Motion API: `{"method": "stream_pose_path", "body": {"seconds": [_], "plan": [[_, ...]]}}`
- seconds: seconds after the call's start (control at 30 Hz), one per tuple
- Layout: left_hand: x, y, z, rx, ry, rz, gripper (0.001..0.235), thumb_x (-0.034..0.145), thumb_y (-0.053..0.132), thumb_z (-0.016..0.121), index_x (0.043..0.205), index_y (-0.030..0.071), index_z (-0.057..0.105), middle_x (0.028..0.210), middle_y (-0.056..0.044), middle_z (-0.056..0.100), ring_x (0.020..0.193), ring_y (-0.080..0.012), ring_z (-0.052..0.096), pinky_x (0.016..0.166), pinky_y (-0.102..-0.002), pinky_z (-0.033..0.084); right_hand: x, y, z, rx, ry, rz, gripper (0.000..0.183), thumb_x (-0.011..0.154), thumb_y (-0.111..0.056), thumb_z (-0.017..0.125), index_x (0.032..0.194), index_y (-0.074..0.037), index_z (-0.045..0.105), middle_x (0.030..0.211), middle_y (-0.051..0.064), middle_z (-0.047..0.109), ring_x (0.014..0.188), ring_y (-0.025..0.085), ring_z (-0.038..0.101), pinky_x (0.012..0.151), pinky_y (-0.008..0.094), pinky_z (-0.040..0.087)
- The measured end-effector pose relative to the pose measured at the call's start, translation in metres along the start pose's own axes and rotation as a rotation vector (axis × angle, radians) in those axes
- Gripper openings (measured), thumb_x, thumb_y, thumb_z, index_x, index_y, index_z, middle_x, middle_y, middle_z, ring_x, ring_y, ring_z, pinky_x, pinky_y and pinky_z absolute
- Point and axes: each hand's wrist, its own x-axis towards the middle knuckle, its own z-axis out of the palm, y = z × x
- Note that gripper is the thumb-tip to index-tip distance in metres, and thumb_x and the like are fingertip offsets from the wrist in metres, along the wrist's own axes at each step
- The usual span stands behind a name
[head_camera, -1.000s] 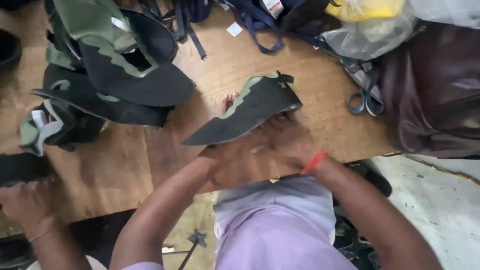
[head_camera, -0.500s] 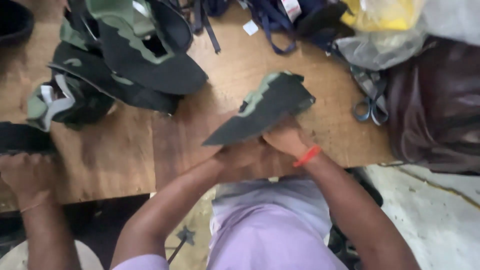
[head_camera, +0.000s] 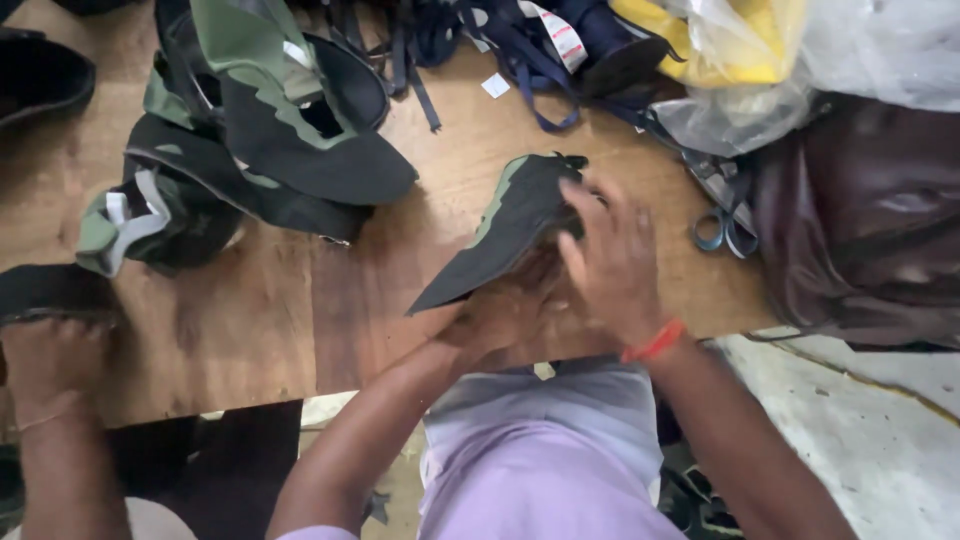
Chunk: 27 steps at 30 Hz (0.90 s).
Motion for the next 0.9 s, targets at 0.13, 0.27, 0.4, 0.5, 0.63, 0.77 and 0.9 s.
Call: {"method": "stream_pose_path", "body": {"seconds": [0.13,0.27,0.4,0.5,0.63,0.77,0.9], "plan": [[0.014,0.014,0.008,-0.005,0.049,0.069,0.070,0.094,0.030,0.067,0.148,-0.003,0.037,0.134,-0.029,0.059,0.121,-0.0396,0.061,0.101,-0.044,0.050,0.044,0.006,-0.019,-0.172,-0.068,-0.190,0.053,0.084,-0.002,0.063,0.136,-0.008,0.070,0.121,0.018,0.069,0.116,0.035,0.063,0.102,0.047,0.049],[0.037,0.022,0.006,-0.025,0.150,0.128,0.080,0.093,0.033,0.069,0.154,-0.004,0.031,0.138,-0.032,0.056,0.123,-0.0429,0.060,0.101,-0.045,0.050,0.016,0.060,0.008,-0.076,-0.177,0.115,0.032,0.092,-0.008,0.065,0.123,-0.010,0.073,0.102,0.013,0.072,0.094,0.034,0.071,0.078,0.042,0.055],[0.045,0.016,0.010,-0.051,0.258,0.132,0.091,0.092,0.036,0.072,0.159,-0.005,0.025,0.141,-0.035,0.054,0.125,-0.0462,0.059,0.101,-0.047,0.049,-0.047,0.082,0.040,0.129,-0.742,0.471,0.026,0.097,-0.024,0.062,0.114,-0.006,0.070,0.087,0.019,0.074,0.078,0.036,0.074,0.065,0.043,0.056],[0.055,-0.008,0.012,0.311,0.080,0.181,0.067,0.093,0.037,0.072,0.144,-0.001,0.049,0.138,-0.032,0.058,0.123,-0.0477,0.057,0.101,-0.050,0.049,-0.063,0.046,0.040,0.673,-1.075,0.836,0.029,0.100,-0.018,0.046,0.111,-0.003,0.068,0.092,0.020,0.078,0.079,0.037,0.076,0.066,0.042,0.061],[0.060,-0.042,0.027,0.335,0.029,0.174,0.048,0.100,0.032,0.061,0.139,0.004,0.058,0.136,-0.025,0.062,0.122,-0.0429,0.060,0.101,-0.049,0.050,-0.017,-0.001,0.009,0.404,-0.621,-0.013,0.021,0.094,-0.020,0.066,0.107,-0.004,0.069,0.105,0.017,0.074,0.100,0.035,0.071,0.088,0.043,0.057],[0.054,-0.037,0.013,0.266,0.015,0.275,0.045,0.104,0.031,0.057,0.135,-0.002,0.059,0.134,-0.029,0.060,0.122,-0.0476,0.057,0.102,-0.050,0.045,-0.007,0.071,0.054,-0.216,-0.388,-0.115,0.045,0.087,-0.007,0.060,0.131,0.001,0.062,0.130,0.024,0.065,0.117,0.040,0.063,0.100,0.047,0.051],[0.055,-0.010,-0.008,0.207,-0.127,0.139,0.040,0.106,0.032,0.052,0.123,-0.002,0.066,0.124,-0.029,0.064,0.117,-0.0471,0.058,0.100,-0.049,0.045,0.010,0.084,0.060,-0.067,-0.437,0.110,0.041,0.092,-0.016,0.065,0.130,-0.001,0.062,0.130,0.025,0.064,0.120,0.043,0.060,0.099,0.050,0.049]]}}
